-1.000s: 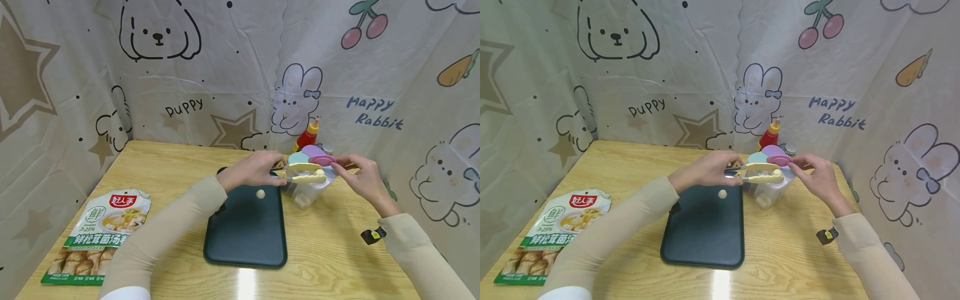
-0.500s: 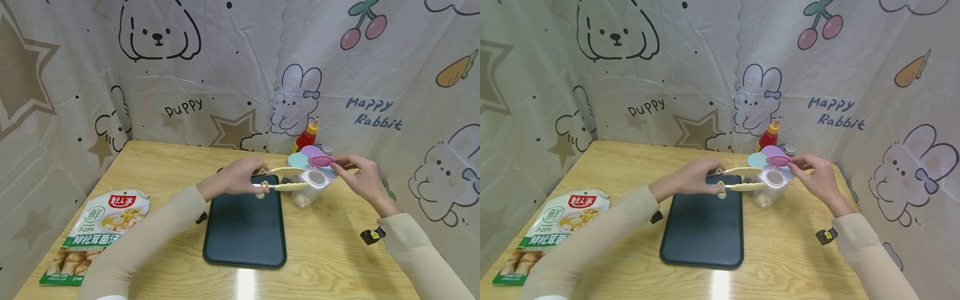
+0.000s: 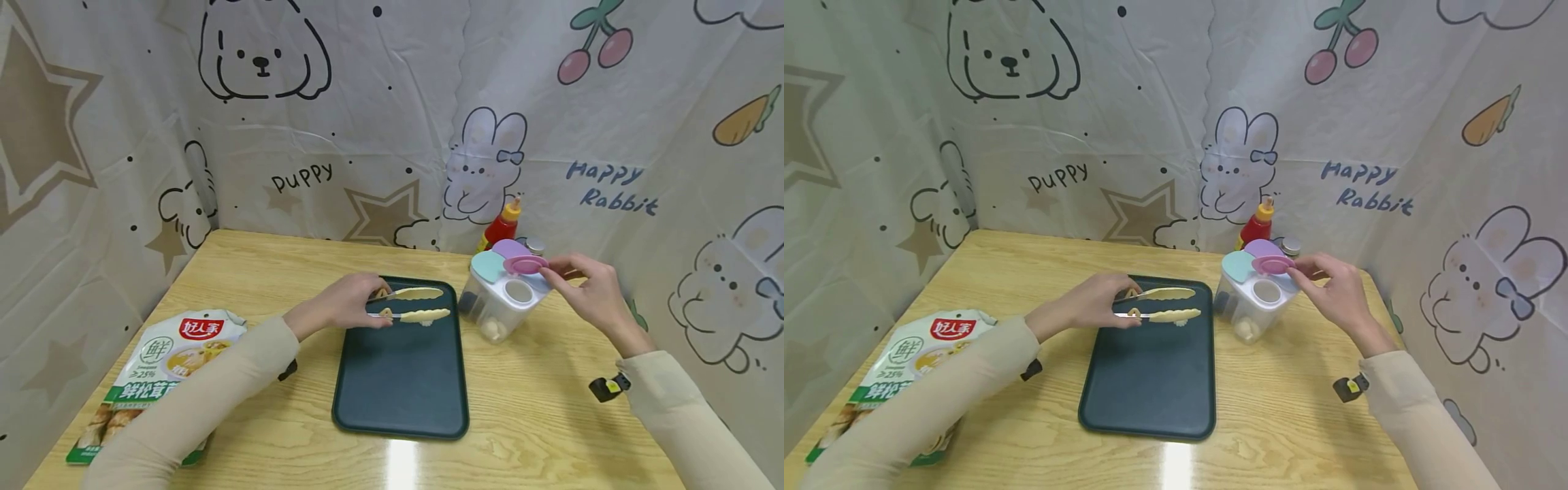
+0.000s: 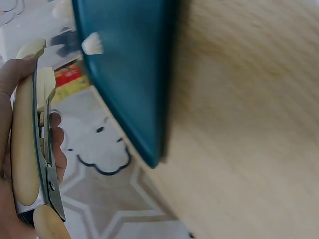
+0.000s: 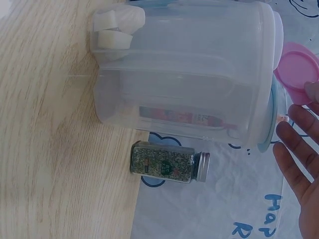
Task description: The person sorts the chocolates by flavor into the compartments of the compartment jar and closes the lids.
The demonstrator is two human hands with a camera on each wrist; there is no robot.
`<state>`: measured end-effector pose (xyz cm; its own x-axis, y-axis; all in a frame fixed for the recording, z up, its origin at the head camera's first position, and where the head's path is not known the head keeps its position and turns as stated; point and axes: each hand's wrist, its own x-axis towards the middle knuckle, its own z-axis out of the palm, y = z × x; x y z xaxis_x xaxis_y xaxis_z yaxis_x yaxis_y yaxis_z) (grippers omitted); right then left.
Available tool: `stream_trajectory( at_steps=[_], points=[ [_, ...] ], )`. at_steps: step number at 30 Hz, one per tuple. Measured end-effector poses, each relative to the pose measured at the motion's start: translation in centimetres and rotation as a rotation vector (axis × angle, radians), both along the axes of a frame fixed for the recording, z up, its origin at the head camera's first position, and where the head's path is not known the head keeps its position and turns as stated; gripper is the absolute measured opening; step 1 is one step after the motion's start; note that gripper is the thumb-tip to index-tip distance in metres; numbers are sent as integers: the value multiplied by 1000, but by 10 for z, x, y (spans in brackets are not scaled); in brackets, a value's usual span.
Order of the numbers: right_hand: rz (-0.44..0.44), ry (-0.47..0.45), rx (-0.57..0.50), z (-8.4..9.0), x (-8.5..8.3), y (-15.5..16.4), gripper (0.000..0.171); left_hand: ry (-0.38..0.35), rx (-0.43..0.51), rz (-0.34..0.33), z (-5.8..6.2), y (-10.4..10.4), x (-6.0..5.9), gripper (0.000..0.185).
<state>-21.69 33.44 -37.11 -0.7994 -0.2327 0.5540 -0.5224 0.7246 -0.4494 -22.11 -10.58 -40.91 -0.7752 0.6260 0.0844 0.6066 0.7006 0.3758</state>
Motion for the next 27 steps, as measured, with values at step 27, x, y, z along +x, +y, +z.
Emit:
stream_trajectory(
  at_steps=[27],
  points=[
    [-1,-11,7,0,2,0,16,-95,-80,13,-41,-4,-7,51]
  ],
)
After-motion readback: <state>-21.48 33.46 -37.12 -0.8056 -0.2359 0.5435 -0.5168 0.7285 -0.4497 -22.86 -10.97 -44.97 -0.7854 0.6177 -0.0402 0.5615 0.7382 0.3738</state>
